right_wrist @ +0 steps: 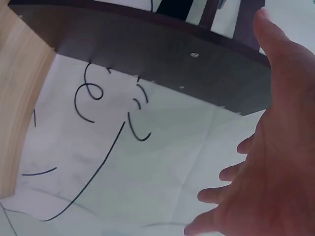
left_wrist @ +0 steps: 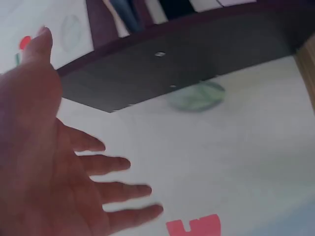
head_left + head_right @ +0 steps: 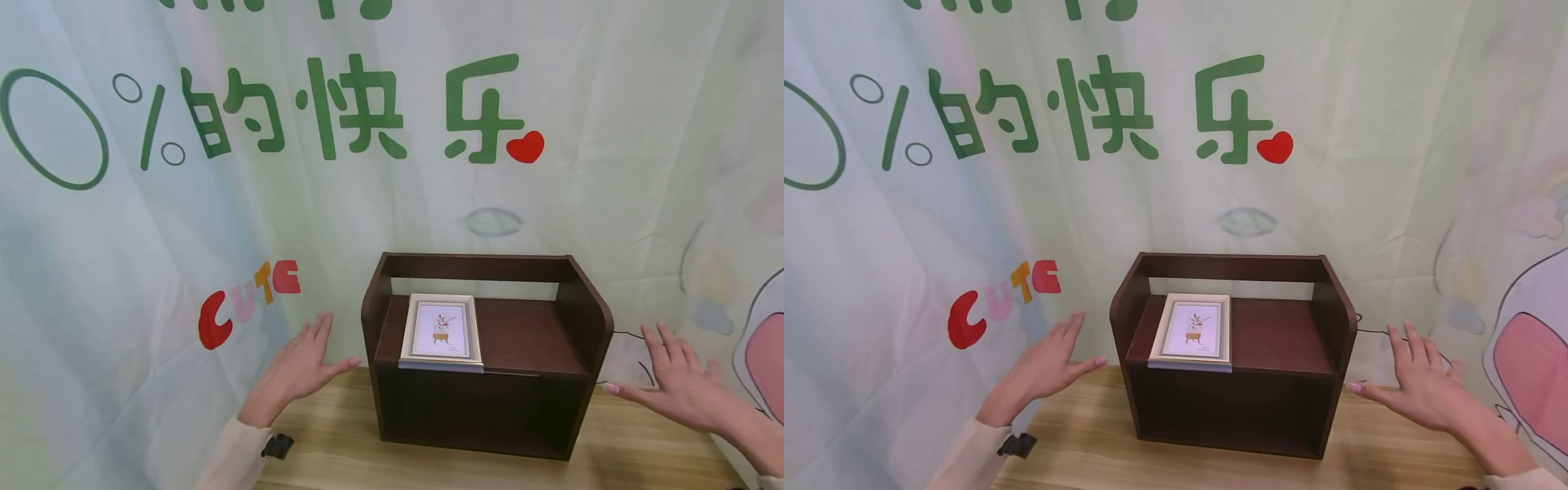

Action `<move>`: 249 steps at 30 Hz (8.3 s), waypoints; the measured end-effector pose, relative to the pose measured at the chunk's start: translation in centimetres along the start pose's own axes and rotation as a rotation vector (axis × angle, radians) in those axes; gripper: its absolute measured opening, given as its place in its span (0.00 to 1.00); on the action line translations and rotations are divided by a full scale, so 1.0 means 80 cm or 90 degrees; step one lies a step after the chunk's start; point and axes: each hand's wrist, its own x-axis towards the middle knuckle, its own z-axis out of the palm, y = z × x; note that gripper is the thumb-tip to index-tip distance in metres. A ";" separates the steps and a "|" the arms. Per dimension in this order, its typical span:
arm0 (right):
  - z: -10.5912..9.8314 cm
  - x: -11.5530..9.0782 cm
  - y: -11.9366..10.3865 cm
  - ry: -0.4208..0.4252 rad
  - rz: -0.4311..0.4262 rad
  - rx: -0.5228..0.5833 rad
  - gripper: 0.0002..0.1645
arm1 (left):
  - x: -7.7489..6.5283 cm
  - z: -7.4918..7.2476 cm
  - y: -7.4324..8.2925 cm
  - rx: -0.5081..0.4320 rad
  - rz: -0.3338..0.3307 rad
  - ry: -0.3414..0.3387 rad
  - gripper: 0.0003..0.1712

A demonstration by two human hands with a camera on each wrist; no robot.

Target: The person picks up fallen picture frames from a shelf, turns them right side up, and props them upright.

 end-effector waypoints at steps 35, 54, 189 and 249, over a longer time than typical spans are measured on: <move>-0.021 0.023 -0.154 0.309 -0.295 0.062 0.34 | 0.006 -0.021 0.109 -0.197 0.184 0.170 0.20; 0.004 0.089 -0.210 0.019 -0.211 0.061 0.48 | 0.058 0.039 0.136 -0.021 0.147 -0.031 0.41; -0.005 0.165 -0.224 0.008 -0.076 0.670 0.42 | 0.080 0.077 0.154 -0.381 0.040 0.460 0.19; 0.077 0.129 -0.202 -0.013 -0.196 0.570 0.31 | 0.118 0.093 0.156 -0.381 0.035 0.403 0.19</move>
